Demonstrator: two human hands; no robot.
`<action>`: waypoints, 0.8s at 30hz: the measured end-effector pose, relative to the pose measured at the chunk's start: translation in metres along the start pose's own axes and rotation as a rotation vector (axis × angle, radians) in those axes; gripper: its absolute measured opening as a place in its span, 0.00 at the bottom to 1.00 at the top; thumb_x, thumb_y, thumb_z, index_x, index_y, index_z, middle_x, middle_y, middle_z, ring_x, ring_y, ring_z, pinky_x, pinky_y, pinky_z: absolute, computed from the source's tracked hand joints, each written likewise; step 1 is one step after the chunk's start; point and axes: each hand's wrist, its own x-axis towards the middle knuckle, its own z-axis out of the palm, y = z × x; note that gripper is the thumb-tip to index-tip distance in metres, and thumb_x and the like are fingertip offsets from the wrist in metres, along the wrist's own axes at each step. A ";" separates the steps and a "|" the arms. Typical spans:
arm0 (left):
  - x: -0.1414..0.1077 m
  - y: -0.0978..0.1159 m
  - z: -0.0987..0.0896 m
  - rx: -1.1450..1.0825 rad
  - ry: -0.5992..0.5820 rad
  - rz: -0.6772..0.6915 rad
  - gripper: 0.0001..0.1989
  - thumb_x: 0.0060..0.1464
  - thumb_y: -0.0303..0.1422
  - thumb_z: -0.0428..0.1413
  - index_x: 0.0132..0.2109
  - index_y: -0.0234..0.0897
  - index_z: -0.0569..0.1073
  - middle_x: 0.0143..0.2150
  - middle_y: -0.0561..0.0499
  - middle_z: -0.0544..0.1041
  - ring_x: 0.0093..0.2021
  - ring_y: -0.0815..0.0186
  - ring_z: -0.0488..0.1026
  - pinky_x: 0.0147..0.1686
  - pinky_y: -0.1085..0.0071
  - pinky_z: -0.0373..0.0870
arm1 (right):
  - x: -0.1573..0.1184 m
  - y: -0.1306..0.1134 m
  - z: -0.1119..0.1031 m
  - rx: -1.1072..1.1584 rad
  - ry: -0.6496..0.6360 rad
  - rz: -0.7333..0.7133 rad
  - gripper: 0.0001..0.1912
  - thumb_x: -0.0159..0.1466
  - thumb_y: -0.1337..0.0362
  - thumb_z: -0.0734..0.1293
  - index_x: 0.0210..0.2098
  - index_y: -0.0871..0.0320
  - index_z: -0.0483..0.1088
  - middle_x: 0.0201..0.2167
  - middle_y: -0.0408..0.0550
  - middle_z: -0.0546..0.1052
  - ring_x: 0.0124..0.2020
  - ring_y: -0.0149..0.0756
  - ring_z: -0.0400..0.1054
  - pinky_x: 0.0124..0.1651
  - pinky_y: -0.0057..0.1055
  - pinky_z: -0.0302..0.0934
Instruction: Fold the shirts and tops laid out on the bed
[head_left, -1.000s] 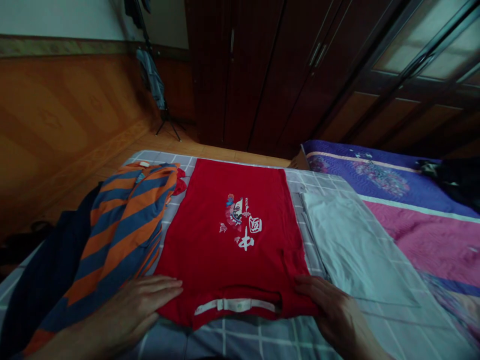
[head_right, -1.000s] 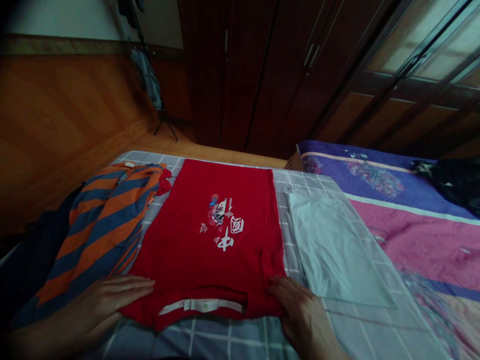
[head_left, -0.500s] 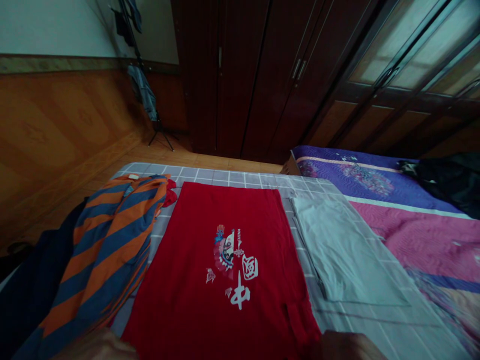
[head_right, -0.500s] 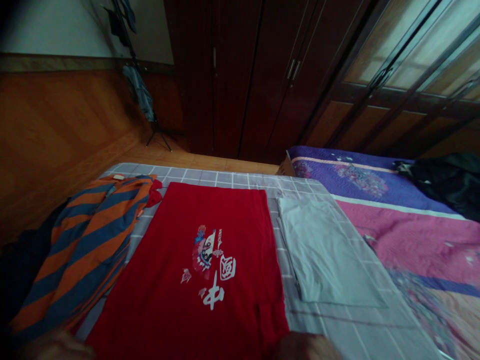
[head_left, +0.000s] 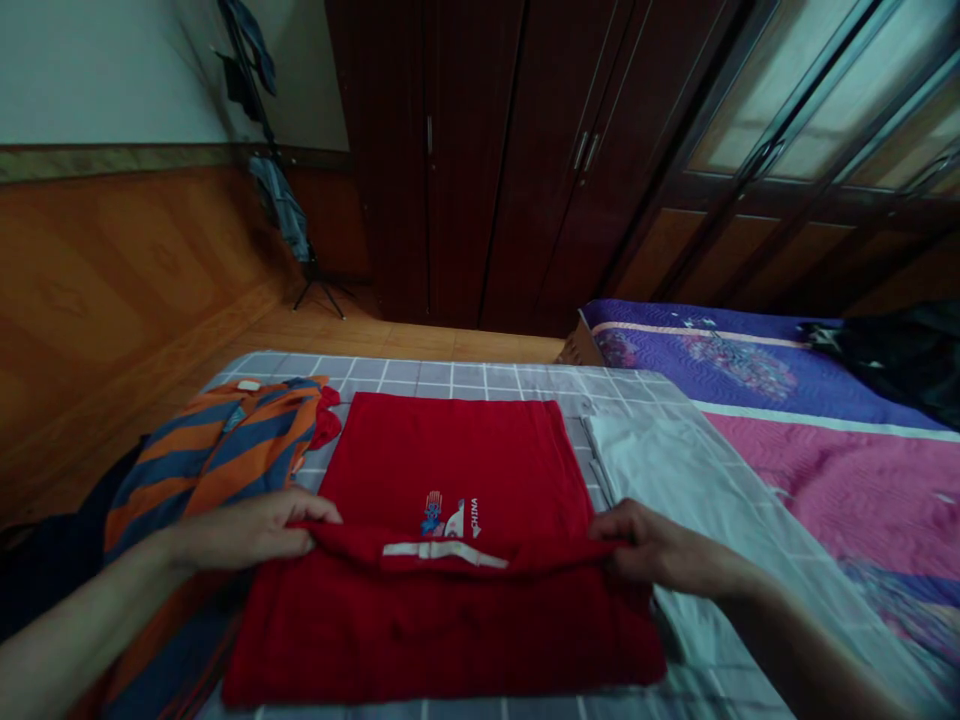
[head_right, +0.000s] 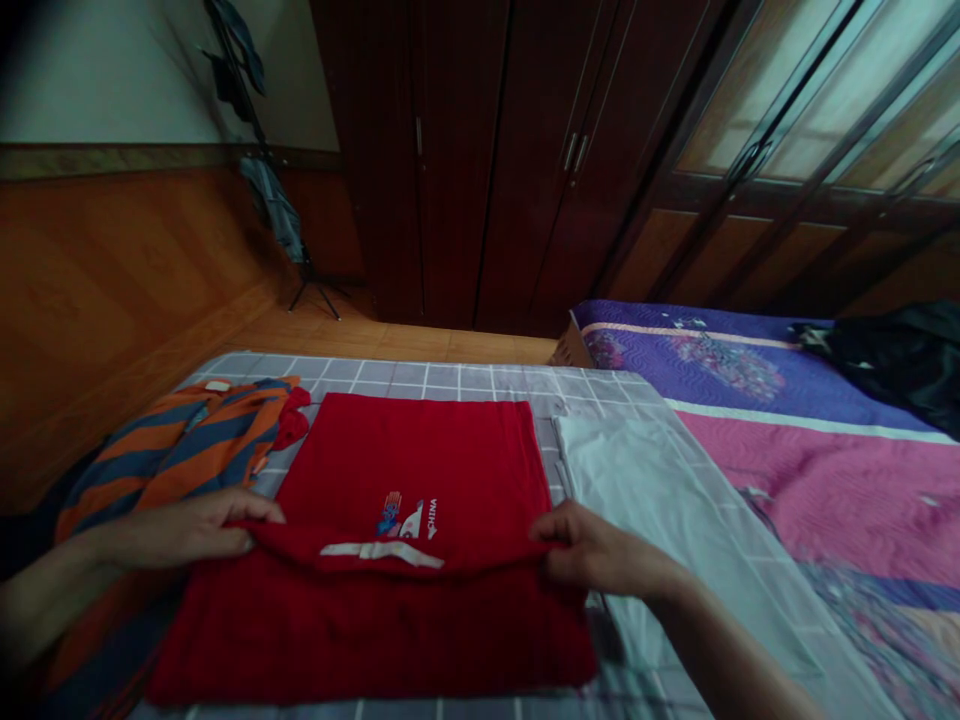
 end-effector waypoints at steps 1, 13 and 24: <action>0.011 0.004 -0.012 -0.084 -0.050 -0.009 0.10 0.47 0.34 0.55 0.36 0.42 0.79 0.36 0.53 0.80 0.38 0.59 0.76 0.38 0.71 0.71 | 0.011 -0.005 -0.014 0.038 0.002 -0.004 0.05 0.50 0.67 0.61 0.23 0.61 0.68 0.16 0.37 0.65 0.17 0.23 0.54 0.20 0.21 0.46; 0.123 -0.035 -0.054 -0.373 0.357 0.040 0.23 0.45 0.41 0.61 0.47 0.34 0.71 0.37 0.49 0.77 0.38 0.62 0.75 0.38 0.70 0.68 | 0.129 0.019 -0.089 0.183 0.300 -0.042 0.18 0.50 0.51 0.70 0.21 0.61 0.67 0.15 0.40 0.69 0.15 0.23 0.55 0.19 0.23 0.47; 0.134 -0.040 -0.061 -0.398 0.477 0.111 0.20 0.46 0.43 0.62 0.44 0.35 0.72 0.40 0.48 0.78 0.40 0.61 0.75 0.40 0.68 0.69 | 0.132 0.030 -0.089 0.262 0.463 -0.099 0.22 0.52 0.46 0.70 0.27 0.61 0.68 0.20 0.43 0.73 0.18 0.27 0.62 0.22 0.25 0.53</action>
